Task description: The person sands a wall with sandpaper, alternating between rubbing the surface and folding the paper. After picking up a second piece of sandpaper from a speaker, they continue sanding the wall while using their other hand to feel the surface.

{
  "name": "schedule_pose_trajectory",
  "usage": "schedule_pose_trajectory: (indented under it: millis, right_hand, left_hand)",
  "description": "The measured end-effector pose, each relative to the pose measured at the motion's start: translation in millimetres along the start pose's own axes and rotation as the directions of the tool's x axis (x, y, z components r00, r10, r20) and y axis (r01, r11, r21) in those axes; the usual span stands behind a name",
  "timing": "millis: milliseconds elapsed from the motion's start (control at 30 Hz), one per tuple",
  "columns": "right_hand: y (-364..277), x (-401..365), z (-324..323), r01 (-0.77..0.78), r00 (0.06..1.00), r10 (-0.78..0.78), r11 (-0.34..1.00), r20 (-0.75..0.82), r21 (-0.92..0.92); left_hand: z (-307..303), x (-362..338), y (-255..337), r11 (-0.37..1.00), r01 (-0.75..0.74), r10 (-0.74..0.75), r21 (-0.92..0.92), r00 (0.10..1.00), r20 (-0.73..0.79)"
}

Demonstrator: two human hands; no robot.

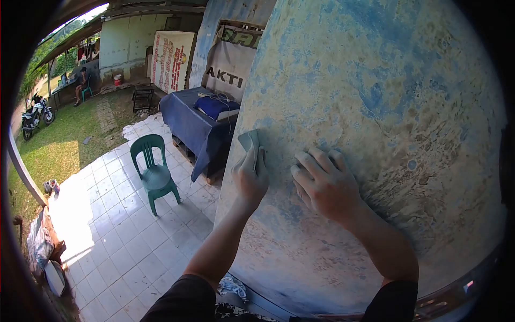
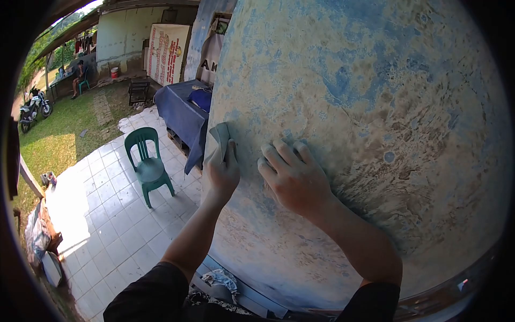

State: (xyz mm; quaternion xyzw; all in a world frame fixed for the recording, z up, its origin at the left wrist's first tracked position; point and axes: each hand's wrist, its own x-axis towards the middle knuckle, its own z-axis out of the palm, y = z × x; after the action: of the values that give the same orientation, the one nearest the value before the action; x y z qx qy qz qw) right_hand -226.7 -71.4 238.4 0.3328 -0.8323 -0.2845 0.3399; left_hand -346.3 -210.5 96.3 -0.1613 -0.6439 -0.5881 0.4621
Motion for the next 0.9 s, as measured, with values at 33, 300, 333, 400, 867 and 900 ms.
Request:
schedule_pose_trajectory:
  millis: [33, 300, 333, 400, 867, 900]
  right_hand:
    - [0.9, 0.8, 0.9, -0.003, 1.0, 0.003, 1.0, -0.005, -0.002]
    - [-1.1, 0.8, -0.9, 0.012, 1.0, -0.012, 1.0, 0.006, -0.026]
    - [-0.8, 0.7, 0.5, 0.015, 1.0, -0.015, 1.0, 0.004, -0.023]
    - [-0.6, -0.2, 4.5, 0.01, 1.0, -0.011, 0.999, -0.021, -0.046]
    - [-1.9, 1.5, 6.7, -0.009, 1.0, 0.009, 1.0, -0.004, -0.014]
    - [-2.3, 0.8, 6.8, -0.011, 1.0, 0.011, 1.0, 0.001, -0.026]
  left_hand:
    - [2.8, -12.6, -10.4, 0.996, -0.083, 0.084, 0.01, 0.995, -0.059]
    - [-14.4, -5.0, -11.3, 0.995, -0.08, 0.079, 0.059, 0.997, 0.02]
    - [-12.8, 4.5, -4.7, 0.998, 0.006, -0.007, 0.069, 1.0, 0.015]
    - [-7.0, 0.8, 2.7, 0.995, 0.071, -0.07, 0.071, 0.997, -0.01]
    - [1.1, -60.7, -14.6, 0.994, -0.103, 0.104, 0.045, 0.994, -0.024]
    - [-1.9, -61.0, -16.1, 0.994, -0.101, 0.102, 0.049, 0.994, -0.026]
